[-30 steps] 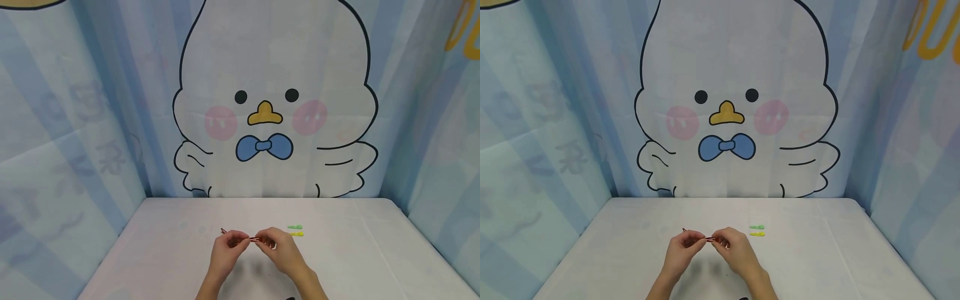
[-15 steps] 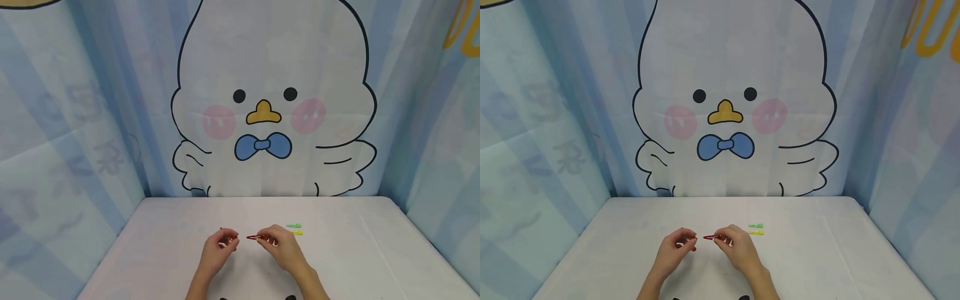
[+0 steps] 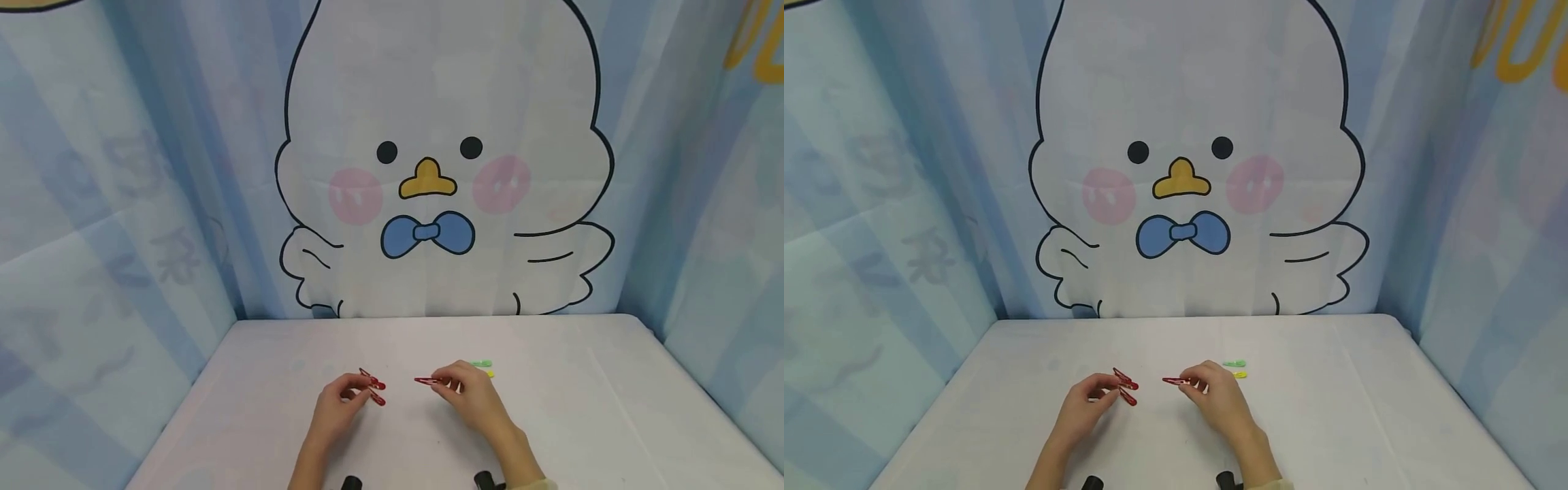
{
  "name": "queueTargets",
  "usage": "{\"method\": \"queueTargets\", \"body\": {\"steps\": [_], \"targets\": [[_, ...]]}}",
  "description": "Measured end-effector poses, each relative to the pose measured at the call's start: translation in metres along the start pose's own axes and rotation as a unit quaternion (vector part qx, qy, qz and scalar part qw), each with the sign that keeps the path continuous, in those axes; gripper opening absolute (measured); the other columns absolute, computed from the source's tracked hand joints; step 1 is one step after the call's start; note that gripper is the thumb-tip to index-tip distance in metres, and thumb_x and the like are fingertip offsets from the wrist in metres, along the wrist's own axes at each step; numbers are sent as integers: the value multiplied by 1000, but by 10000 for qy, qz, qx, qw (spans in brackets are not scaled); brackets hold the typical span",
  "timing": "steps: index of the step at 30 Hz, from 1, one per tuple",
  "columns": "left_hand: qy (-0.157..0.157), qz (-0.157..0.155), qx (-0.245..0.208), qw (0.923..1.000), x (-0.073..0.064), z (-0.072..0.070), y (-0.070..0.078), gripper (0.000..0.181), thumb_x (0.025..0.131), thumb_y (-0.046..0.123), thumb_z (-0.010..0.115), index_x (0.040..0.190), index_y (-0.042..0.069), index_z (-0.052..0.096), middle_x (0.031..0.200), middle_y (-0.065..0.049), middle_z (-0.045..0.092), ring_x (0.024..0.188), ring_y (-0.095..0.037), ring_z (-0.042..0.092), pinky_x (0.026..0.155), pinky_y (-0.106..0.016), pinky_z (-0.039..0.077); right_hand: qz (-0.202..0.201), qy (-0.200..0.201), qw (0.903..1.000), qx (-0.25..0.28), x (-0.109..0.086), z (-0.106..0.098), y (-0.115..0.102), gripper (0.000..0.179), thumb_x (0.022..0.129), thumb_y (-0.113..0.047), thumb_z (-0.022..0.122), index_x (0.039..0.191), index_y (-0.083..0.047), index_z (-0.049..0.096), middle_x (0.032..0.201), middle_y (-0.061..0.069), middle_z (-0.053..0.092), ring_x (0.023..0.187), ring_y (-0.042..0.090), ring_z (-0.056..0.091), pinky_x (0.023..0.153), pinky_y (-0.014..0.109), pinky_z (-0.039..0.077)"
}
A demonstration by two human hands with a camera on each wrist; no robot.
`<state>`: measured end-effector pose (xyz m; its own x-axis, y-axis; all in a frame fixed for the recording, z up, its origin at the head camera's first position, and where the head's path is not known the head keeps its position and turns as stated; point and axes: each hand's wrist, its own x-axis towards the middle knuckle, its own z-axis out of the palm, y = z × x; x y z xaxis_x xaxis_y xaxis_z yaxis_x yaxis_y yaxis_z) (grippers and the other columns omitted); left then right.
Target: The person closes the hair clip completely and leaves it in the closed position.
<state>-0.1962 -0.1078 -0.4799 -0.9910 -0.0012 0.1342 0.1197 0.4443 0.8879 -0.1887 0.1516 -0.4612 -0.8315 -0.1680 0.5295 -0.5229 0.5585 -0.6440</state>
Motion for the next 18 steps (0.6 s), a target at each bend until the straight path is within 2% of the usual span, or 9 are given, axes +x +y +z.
{"method": "queueTargets", "body": {"steps": [7, 12, 18], "targets": [[-18, -105, 153, 9998, 4, -6, -6, 18, 88, 3, 74, 106, 4, 71, 97, -3, 69, 85, -18, 58, 74, -35, 48, 382, -356, 9983, -266, 3, -12, 11, 15, 82, -5, 82, 91, -15, 75, 79, -14, 59, 69, 5, 52, 62, 25, 46], [-156, -114, 221, 9996, 7, -4, -11, 21, 86, 0, 74, 106, 5, 70, 95, -3, 68, 83, -18, 57, 73, -35, 48, 710, -471, 9951, -505, 6, -22, 17, 14, 83, -5, 81, 91, -15, 75, 79, -13, 59, 71, 6, 52, 63, 26, 45], [-324, -158, 562, 9978, 13, -5, -12, 22, 87, 2, 74, 109, 8, 69, 95, 0, 65, 81, -17, 54, 72, -34, 46, 900, -513, 9931, -547, 5, -28, 25, 13, 83, -4, 81, 90, -13, 75, 79, -11, 58, 69, 6, 51, 62, 26, 45]]}}
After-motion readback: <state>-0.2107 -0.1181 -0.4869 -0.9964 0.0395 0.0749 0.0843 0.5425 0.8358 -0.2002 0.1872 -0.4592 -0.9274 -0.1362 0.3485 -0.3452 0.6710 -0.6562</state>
